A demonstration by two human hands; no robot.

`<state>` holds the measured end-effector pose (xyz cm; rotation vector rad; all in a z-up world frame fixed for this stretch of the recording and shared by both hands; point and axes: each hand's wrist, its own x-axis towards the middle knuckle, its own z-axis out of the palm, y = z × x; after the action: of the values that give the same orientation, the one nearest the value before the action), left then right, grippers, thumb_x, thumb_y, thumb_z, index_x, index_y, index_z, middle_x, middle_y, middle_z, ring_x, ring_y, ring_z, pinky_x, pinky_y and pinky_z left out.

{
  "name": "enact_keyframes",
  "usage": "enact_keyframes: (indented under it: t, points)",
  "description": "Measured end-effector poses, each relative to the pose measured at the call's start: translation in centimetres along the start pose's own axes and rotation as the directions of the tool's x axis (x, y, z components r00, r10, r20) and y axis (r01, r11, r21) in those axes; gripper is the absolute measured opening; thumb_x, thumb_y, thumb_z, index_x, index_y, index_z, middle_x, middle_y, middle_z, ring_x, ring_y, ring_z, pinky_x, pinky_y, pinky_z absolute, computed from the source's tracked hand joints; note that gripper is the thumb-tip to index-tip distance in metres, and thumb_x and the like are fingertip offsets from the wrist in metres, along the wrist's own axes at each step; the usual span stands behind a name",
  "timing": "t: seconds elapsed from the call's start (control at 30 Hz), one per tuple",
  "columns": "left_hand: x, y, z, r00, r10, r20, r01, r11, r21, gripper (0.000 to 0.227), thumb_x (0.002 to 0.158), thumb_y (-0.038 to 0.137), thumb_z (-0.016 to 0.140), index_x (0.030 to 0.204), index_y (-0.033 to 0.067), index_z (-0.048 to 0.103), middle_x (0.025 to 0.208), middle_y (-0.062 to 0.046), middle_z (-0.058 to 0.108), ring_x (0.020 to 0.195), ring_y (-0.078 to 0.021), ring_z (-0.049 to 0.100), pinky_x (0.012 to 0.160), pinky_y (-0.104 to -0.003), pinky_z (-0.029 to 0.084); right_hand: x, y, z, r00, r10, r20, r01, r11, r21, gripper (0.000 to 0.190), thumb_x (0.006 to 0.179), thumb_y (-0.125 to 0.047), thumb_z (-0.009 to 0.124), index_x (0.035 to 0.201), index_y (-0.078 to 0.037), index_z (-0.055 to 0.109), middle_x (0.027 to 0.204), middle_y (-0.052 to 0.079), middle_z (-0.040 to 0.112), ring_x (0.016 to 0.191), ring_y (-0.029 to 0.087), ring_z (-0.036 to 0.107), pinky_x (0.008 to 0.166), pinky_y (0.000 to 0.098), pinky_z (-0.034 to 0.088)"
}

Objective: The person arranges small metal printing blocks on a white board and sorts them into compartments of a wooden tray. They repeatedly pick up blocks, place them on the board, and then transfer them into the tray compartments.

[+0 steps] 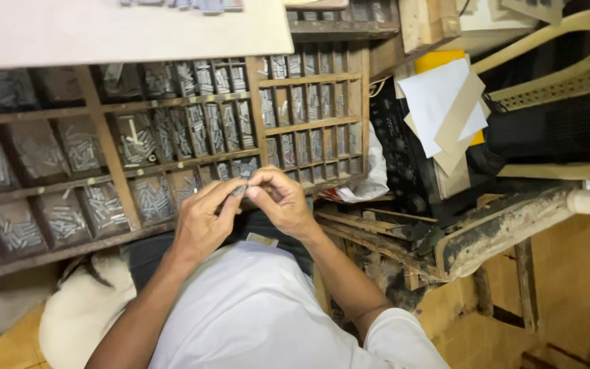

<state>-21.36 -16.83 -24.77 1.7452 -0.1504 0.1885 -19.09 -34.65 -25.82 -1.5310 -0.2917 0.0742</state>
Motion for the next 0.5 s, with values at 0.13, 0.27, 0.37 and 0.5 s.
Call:
enact_keyframes:
  t: [0.13, 0.27, 0.37, 0.5]
  points:
    - [-0.3, -1.0, 1.0, 0.980, -0.195, 0.037, 0.197, 0.928, -0.317, 0.018, 0.096, 0.000, 0.065, 0.109, -0.0008, 0.077, 0.085, -0.015, 0.075, 0.058, -0.0187, 0.074, 0.051, -0.028, 0.063, 0.1, 1.3, -0.9, 1.000, 0.021, -0.023, -0.019, 0.994, 0.111, 0.007, 0.096, -0.001, 0.068, 0.102, 0.002, 0.065, 0.094, 0.014, 0.062, 0.084, 0.016, 0.064, 0.073, 0.0286, 0.056]
    - [-0.7, -2.4, 0.9, 0.958, -0.287, 0.024, 0.271, 0.869, -0.413, 0.019, 0.098, 0.002, 0.063, 0.112, -0.0053, 0.074, 0.092, -0.021, 0.076, 0.060, -0.0199, 0.073, 0.050, -0.030, 0.063, 4.1, 2.9, -4.8, 0.990, -0.067, -0.120, 0.064, 0.998, -0.028, 0.006, 0.098, -0.009, 0.068, 0.095, -0.004, 0.065, 0.094, 0.011, 0.067, 0.087, 0.018, 0.066, 0.078, 0.0326, 0.057]
    - [-1.1, -2.0, 0.5, 0.945, -0.328, 0.013, 0.303, 0.857, -0.416, 0.020, 0.099, 0.003, 0.063, 0.113, -0.0057, 0.073, 0.094, -0.023, 0.077, 0.062, -0.0195, 0.073, 0.050, -0.029, 0.063, 9.4, 4.3, -10.2, 0.942, -0.223, -0.253, 0.117, 0.920, -0.375, 0.009, 0.098, -0.009, 0.065, 0.089, -0.010, 0.064, 0.088, 0.008, 0.065, 0.082, 0.019, 0.062, 0.079, 0.0336, 0.053]
    - [-1.5, -1.8, 0.1, 0.934, -0.358, -0.014, 0.323, 0.858, -0.400, 0.019, 0.098, 0.004, 0.065, 0.113, -0.0043, 0.074, 0.093, -0.022, 0.078, 0.063, -0.0181, 0.073, 0.050, -0.028, 0.063, 15.7, 6.2, -15.4, 0.832, -0.286, -0.476, -0.021, 0.840, -0.542, 0.012, 0.095, -0.013, 0.072, 0.100, -0.003, 0.071, 0.084, 0.007, 0.066, 0.075, 0.012, 0.058, 0.067, 0.0311, 0.053]
